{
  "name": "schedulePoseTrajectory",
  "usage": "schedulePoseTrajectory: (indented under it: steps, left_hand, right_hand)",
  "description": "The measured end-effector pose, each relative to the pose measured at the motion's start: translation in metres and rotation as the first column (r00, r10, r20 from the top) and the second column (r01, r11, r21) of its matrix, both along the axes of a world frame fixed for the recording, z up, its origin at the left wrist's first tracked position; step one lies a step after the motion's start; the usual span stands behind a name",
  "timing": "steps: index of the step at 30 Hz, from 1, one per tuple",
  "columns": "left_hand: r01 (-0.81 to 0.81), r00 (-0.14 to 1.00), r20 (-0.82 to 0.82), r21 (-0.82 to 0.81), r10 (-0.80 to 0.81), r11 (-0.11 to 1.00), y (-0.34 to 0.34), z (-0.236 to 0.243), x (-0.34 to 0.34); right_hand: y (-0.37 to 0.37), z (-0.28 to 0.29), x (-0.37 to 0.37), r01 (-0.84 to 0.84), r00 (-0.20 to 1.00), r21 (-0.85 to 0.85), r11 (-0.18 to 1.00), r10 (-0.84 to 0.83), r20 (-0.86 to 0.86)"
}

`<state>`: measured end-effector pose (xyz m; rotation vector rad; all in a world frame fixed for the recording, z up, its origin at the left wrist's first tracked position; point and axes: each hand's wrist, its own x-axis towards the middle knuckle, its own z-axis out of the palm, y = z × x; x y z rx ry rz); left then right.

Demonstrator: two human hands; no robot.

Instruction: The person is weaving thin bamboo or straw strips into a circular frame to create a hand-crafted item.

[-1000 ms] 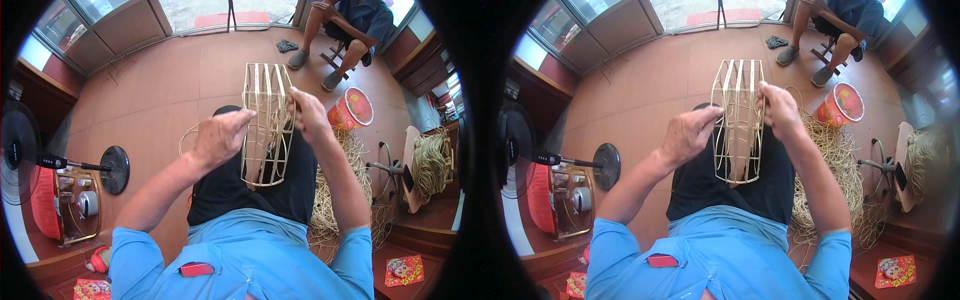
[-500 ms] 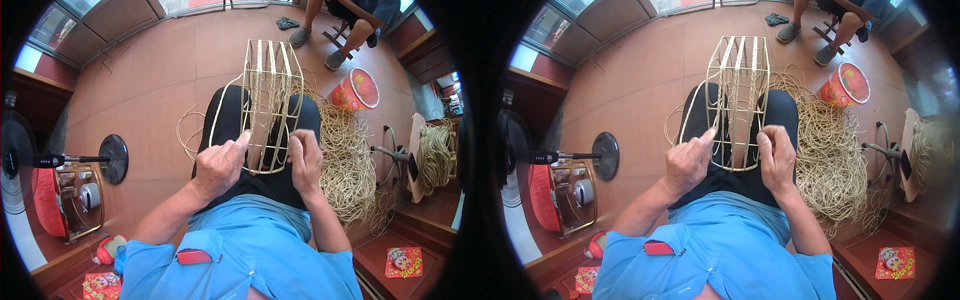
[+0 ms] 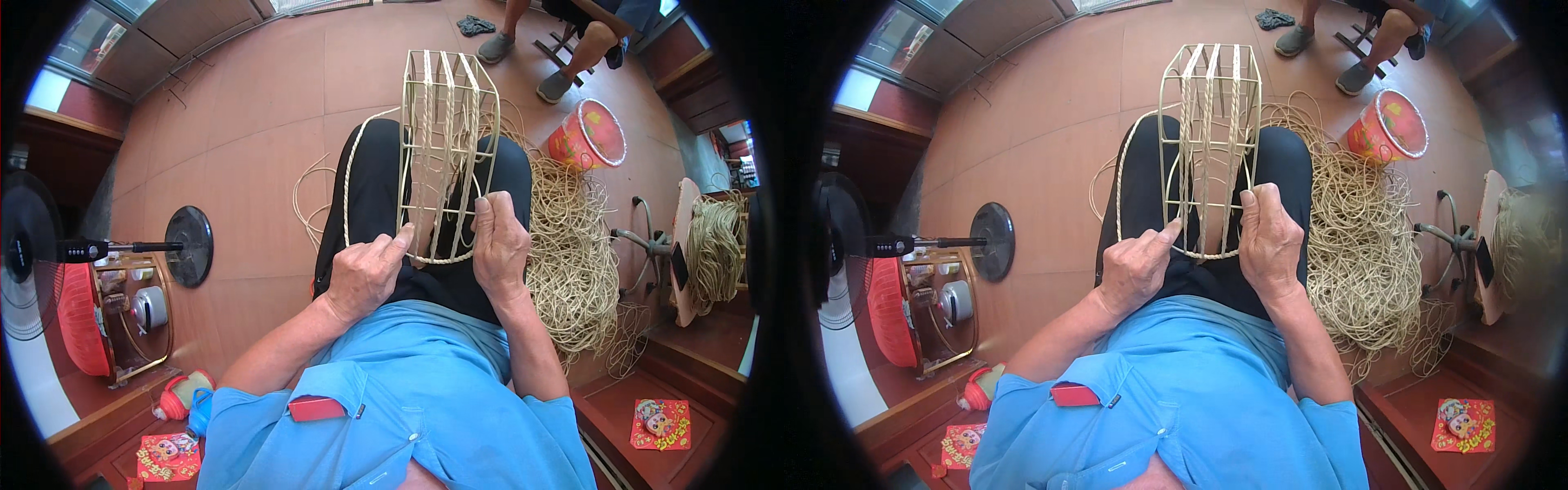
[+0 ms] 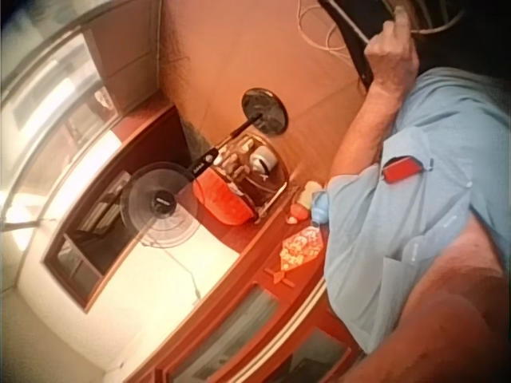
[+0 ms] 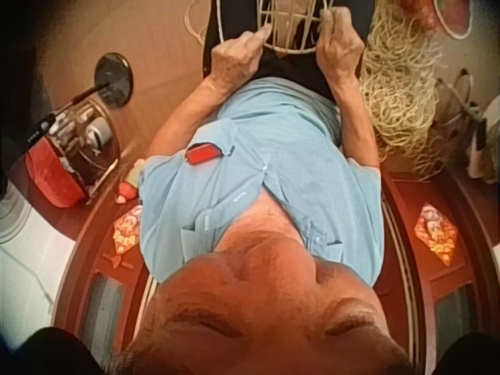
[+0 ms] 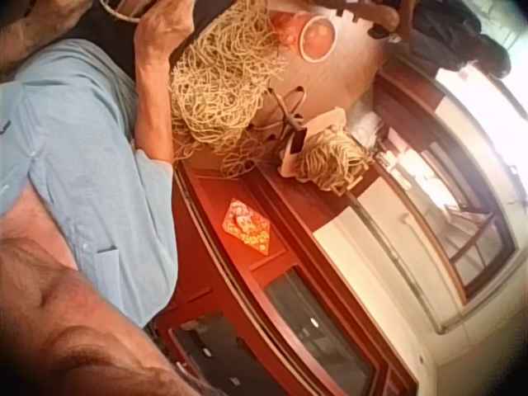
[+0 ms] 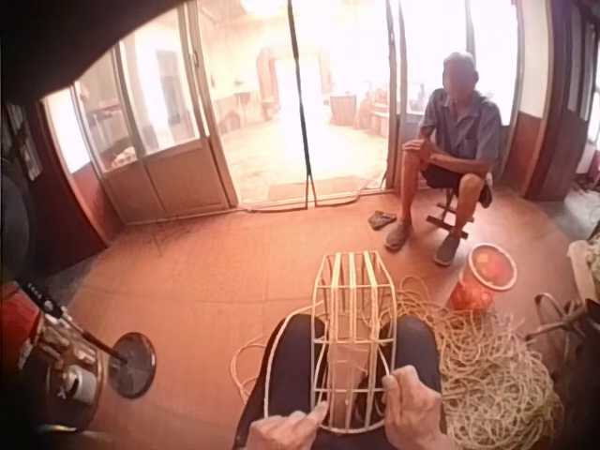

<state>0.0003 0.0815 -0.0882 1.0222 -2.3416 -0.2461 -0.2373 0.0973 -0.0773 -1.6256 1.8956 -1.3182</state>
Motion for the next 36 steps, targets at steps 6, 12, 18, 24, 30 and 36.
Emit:
schedulePoseTrajectory:
  steps: [6,12,18,24,30,36]
  left_hand:
    - [0.077,0.997,-0.005,0.036,-0.077,0.996,-0.006,0.021,-0.001]
    - [0.064,0.997,-0.039,0.111,-0.06,0.992,-0.001,0.021,-0.003]
    - [0.059,0.996,-0.072,0.147,-0.049,0.987,0.001,0.017,0.0]
    - [0.052,0.996,-0.085,0.16,-0.039,0.986,0.002,0.011,0.0]
    - [0.047,0.998,-0.058,0.167,-0.038,0.985,0.004,0.012,0.003]
    - [0.066,0.996,-0.068,0.163,-0.056,0.984,0.002,0.011,0.004]
  right_hand:
    - [-0.012,0.02,-0.006,-0.014,0.99,0.139,0.99,-0.007,0.143]
    - [-0.009,0.02,-0.005,0.075,0.995,-0.002,0.997,-0.075,-0.067]
    - [-0.042,0.052,0.003,-0.048,0.958,-0.219,0.975,-0.017,-0.287]
    - [-0.073,0.048,0.017,-0.122,0.915,-0.14,0.983,0.056,-0.4]
    - [-0.079,0.047,0.02,-0.106,0.921,-0.083,0.991,0.066,-0.384]
    - [-0.078,0.042,0.016,-0.148,0.914,-0.169,0.974,0.069,-0.4]
